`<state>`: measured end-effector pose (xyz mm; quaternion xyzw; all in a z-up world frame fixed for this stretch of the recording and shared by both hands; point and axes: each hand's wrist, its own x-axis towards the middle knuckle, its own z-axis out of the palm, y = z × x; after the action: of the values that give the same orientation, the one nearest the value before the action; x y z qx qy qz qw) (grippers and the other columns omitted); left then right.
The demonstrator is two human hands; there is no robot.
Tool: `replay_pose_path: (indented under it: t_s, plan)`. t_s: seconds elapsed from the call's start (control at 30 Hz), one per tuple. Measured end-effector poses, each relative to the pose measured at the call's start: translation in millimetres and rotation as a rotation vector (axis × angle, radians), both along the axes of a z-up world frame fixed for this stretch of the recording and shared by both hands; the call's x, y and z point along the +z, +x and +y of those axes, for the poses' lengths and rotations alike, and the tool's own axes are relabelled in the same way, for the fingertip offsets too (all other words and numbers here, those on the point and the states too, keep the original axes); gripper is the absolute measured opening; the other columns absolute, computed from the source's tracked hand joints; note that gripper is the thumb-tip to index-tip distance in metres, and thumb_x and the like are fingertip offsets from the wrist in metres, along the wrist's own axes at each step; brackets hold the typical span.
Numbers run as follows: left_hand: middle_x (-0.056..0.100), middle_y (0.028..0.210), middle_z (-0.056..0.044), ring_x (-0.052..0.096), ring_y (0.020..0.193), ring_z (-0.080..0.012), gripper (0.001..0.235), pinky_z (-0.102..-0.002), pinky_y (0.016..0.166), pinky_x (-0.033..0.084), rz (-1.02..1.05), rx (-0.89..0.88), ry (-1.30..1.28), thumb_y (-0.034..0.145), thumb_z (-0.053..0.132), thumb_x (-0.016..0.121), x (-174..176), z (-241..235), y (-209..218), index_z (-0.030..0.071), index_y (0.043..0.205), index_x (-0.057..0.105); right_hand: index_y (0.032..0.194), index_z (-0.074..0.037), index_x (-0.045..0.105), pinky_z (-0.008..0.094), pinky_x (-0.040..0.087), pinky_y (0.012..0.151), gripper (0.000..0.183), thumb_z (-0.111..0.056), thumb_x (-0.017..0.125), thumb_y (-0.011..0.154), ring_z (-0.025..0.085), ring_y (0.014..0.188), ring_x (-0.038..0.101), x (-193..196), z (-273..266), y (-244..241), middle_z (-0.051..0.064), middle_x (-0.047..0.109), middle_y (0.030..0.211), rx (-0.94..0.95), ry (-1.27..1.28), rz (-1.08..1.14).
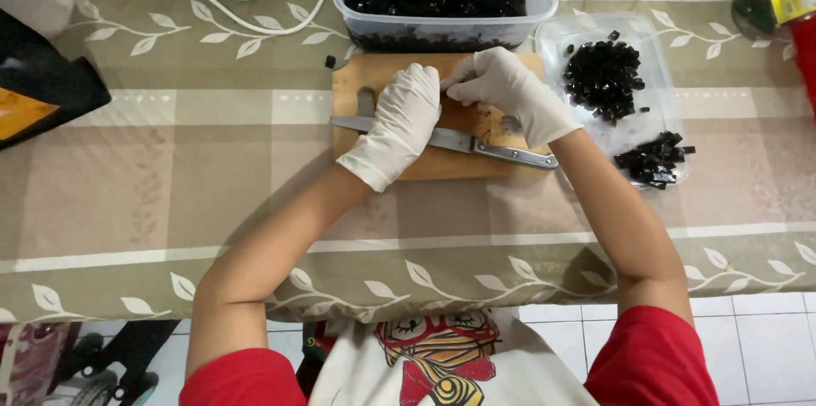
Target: The person chops a dark, gelatinous food item into small pieces using a knife on a wooden cutting board. The chopped pieces are then transferred into a clear plastic container.
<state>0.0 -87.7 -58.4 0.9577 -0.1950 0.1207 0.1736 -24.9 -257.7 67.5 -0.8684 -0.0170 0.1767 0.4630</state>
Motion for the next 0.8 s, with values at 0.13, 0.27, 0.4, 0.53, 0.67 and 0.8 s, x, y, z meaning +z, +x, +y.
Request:
replay_pose_path:
  t_s: [0.13, 0.27, 0.4, 0.53, 0.67, 0.8]
  plan:
    - [0.057, 0.084, -0.006, 0.070, 0.078, -0.0311, 0.027, -0.044, 0.058, 0.064, -0.059, 0.006, 0.067, 0.082, 0.028, 0.078, -6, 5, -3, 0.013, 0.091, 0.057, 0.096, -0.016, 0.082, 0.025, 0.061, 0.053, 0.020, -0.013, 0.084, 0.077, 0.015, 0.072, 0.075, 4, 10, -2, 0.006, 0.075, 0.079, -0.001, -0.089, -0.035]
    - [0.055, 0.078, -0.005, 0.070, 0.068, -0.0299, 0.010, -0.044, 0.052, 0.062, -0.105, 0.064, 0.064, 0.090, 0.020, 0.064, -4, 6, -7, 0.013, 0.088, 0.057, 0.100, -0.020, 0.082, 0.029, 0.061, 0.065, 0.019, -0.018, 0.084, 0.081, 0.018, 0.084, 0.073, -2, 18, -1, 0.004, 0.076, 0.089, -0.030, -0.159, -0.046]
    - [0.059, 0.084, -0.007, 0.071, 0.080, -0.0316, 0.011, -0.044, 0.059, 0.064, -0.026, 0.026, 0.102, 0.086, 0.017, 0.067, 4, 11, -8, 0.011, 0.093, 0.060, 0.104, -0.022, 0.082, 0.033, 0.060, 0.079, 0.023, -0.016, 0.081, 0.082, 0.023, 0.100, 0.072, 12, 25, -14, 0.006, 0.077, 0.102, -0.081, -0.208, -0.043]
    - [0.061, 0.090, -0.009, 0.070, 0.088, -0.0342, 0.022, -0.048, 0.066, 0.064, 0.094, 0.029, 0.083, 0.082, 0.021, 0.075, 13, 15, -9, 0.010, 0.096, 0.061, 0.102, -0.024, 0.082, 0.032, 0.059, 0.084, 0.023, -0.016, 0.082, 0.081, 0.023, 0.102, 0.072, -4, 19, -7, 0.005, 0.077, 0.102, -0.076, -0.233, -0.095]
    - [0.065, 0.099, -0.012, 0.070, 0.099, -0.0380, 0.030, -0.052, 0.076, 0.063, 0.271, 0.047, 0.075, 0.082, 0.023, 0.079, 70, 28, -29, 0.008, 0.101, 0.063, 0.106, -0.022, 0.081, 0.038, 0.057, 0.092, 0.022, -0.014, 0.080, 0.086, 0.028, 0.109, 0.067, -9, 11, -11, 0.007, 0.072, 0.108, -0.086, -0.275, -0.235]
    - [0.068, 0.098, -0.017, 0.071, 0.103, -0.0413, 0.026, -0.054, 0.082, 0.062, 0.343, 0.038, -0.068, 0.087, 0.024, 0.075, 75, 39, -26, 0.004, 0.099, 0.064, 0.116, -0.031, 0.078, 0.038, 0.059, 0.080, 0.027, -0.023, 0.081, 0.091, 0.022, 0.090, 0.067, -1, 4, -46, 0.002, 0.065, 0.098, 0.044, -0.327, -0.443]
